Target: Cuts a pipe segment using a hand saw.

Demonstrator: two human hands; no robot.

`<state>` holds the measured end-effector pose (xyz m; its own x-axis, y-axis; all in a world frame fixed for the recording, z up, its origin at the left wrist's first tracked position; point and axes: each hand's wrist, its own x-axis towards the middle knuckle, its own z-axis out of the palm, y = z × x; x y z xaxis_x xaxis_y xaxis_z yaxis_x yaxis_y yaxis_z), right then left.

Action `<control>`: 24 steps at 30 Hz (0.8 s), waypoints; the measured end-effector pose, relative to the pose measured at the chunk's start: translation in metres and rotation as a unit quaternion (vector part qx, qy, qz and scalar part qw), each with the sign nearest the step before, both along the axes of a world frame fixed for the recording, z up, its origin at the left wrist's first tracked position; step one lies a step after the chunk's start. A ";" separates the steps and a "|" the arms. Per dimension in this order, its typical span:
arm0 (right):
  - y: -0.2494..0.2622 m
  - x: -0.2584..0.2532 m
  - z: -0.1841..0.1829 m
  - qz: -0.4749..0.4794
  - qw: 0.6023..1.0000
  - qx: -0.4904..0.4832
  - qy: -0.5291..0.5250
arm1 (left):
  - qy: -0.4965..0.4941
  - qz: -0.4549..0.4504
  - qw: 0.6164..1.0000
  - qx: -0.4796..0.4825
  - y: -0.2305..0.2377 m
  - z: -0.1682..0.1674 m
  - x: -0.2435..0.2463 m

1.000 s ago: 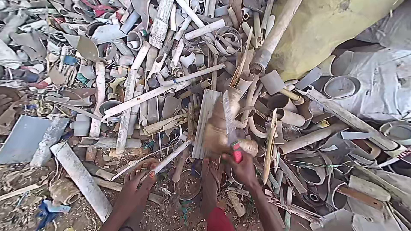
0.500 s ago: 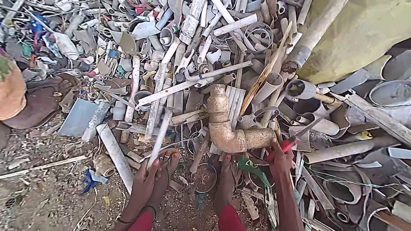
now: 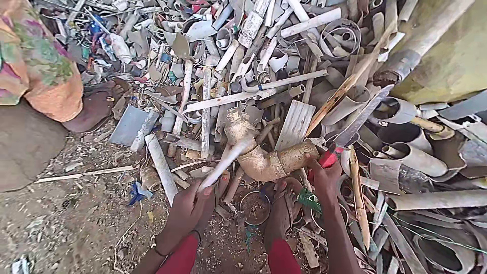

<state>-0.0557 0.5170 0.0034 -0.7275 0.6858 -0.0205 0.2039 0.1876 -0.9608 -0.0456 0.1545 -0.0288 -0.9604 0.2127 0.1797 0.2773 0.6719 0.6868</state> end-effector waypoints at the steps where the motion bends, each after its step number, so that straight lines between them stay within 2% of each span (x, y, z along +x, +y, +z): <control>1: -0.003 0.005 0.003 -0.006 0.998 0.060 -0.033 | -0.006 -0.028 0.999 -0.041 0.003 0.002 -0.001; 5: -0.034 0.047 0.026 -0.005 0.946 0.293 -0.135 | -0.075 -0.080 0.983 -0.149 0.019 0.005 -0.001; 8: -0.042 0.081 0.034 -0.005 0.915 0.366 -0.168 | -0.038 -0.080 0.984 -0.154 0.022 0.002 0.001; 13: -0.041 0.116 0.038 0.016 0.950 0.251 -0.183 | 0.060 -0.111 0.987 -0.099 0.026 0.010 -0.002; 18: -0.041 0.134 0.030 0.000 0.977 0.170 -0.124 | 0.097 -0.194 0.962 -0.165 0.054 0.019 -0.013; 21: -0.051 0.144 0.025 0.025 0.965 0.222 -0.134 | 0.100 -0.191 0.957 -0.196 0.066 0.015 -0.011; 24: -0.061 0.154 0.015 0.080 0.925 0.327 -0.175 | 0.100 -0.184 0.961 -0.179 0.063 0.013 -0.010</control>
<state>0.0985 0.4561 0.0187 -0.8482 0.5187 0.1071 0.4008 0.7609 -0.5104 -0.0559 0.2174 -0.0154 -0.7626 0.6134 0.2054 0.6434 0.6866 0.3385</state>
